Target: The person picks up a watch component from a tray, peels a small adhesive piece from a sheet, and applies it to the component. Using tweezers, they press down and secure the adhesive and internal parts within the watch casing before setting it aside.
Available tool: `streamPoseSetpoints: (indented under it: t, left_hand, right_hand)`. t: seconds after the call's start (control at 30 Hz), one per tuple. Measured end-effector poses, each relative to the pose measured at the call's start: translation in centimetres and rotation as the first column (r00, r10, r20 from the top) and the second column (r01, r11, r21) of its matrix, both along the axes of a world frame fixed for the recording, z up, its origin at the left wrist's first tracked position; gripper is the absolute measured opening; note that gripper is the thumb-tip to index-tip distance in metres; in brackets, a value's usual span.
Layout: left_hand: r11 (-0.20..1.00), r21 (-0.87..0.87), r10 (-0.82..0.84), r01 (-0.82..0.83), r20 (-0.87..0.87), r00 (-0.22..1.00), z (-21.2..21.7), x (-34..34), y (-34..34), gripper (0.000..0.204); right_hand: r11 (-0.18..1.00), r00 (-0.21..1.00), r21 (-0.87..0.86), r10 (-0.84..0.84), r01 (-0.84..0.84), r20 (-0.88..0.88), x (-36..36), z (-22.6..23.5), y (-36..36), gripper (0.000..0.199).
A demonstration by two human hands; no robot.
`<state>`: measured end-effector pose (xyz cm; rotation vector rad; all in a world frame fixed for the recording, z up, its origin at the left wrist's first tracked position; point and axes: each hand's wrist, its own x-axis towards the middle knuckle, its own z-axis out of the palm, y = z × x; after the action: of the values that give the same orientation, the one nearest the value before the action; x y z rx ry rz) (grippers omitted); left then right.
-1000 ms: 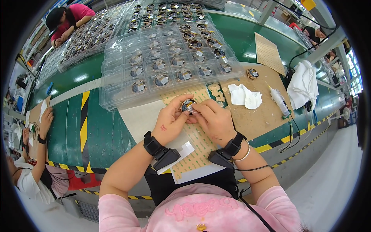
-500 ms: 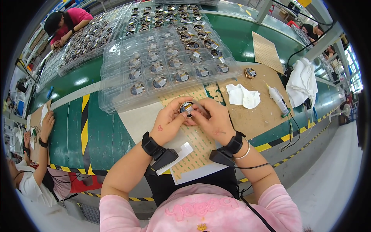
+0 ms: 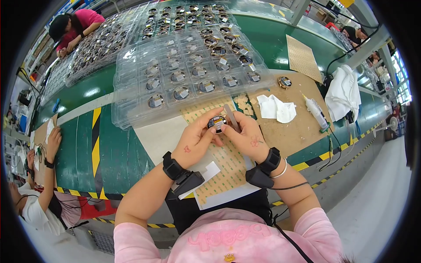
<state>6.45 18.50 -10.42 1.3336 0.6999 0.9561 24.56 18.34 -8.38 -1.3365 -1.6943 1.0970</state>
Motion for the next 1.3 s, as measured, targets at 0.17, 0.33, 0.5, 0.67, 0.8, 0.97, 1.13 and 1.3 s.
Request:
streamPoseSetpoints:
  t: [0.17, 0.33, 0.5, 0.67, 0.8, 0.97, 1.13, 1.3]
  left_hand:
    - [0.999, 0.032, -0.008, 0.008, -0.022, 1.000, 0.6, -0.2, -0.4, 0.044]
    - [0.998, -0.058, -0.003, 0.006, 0.059, 0.998, 0.5, -0.6, -0.3, 0.044]
    - [0.997, -0.072, 0.029, -0.022, 0.089, 0.996, 0.5, -0.7, -0.3, 0.045]
    - [0.999, -0.024, 0.046, -0.045, 0.046, 0.998, 1.1, -0.3, -0.3, 0.052]
    - [0.997, -0.035, 0.071, -0.070, 0.028, 0.997, 1.2, -0.2, -0.4, 0.056]
    - [0.996, -0.023, 0.083, -0.082, 0.020, 0.996, 0.7, -0.2, -0.3, 0.060]
    - [0.992, -0.028, 0.120, -0.120, -0.011, 0.993, 1.0, -0.2, -0.1, 0.058]
    - [0.963, 0.151, 0.247, -0.224, -0.152, 0.957, 0.8, 0.1, 0.4, 0.050]
  right_hand:
    - [1.000, 0.997, -0.020, -0.008, 0.006, -0.074, -0.3, -0.3, -0.4, 0.014]
    - [0.978, 0.949, -0.195, 0.012, -0.077, -0.316, -0.5, 0.7, -0.5, 0.016]
    - [0.959, 0.880, -0.254, -0.006, -0.130, -0.474, 0.0, 0.9, -0.2, 0.020]
    - [0.957, 0.887, -0.255, 0.005, -0.139, -0.462, 0.2, 1.0, -0.2, 0.022]
    - [0.961, 0.878, -0.236, 0.013, -0.143, -0.478, 0.3, 0.8, -0.1, 0.022]
    - [0.947, 0.809, -0.316, -0.136, -0.064, -0.572, 0.7, 1.0, 0.3, 0.021]
    - [0.963, 0.839, -0.251, -0.055, -0.099, -0.542, 2.0, 0.9, 0.5, 0.022]
    - [0.981, 0.999, 0.191, 0.035, -0.031, -0.018, 1.4, 0.1, 0.2, 0.019]
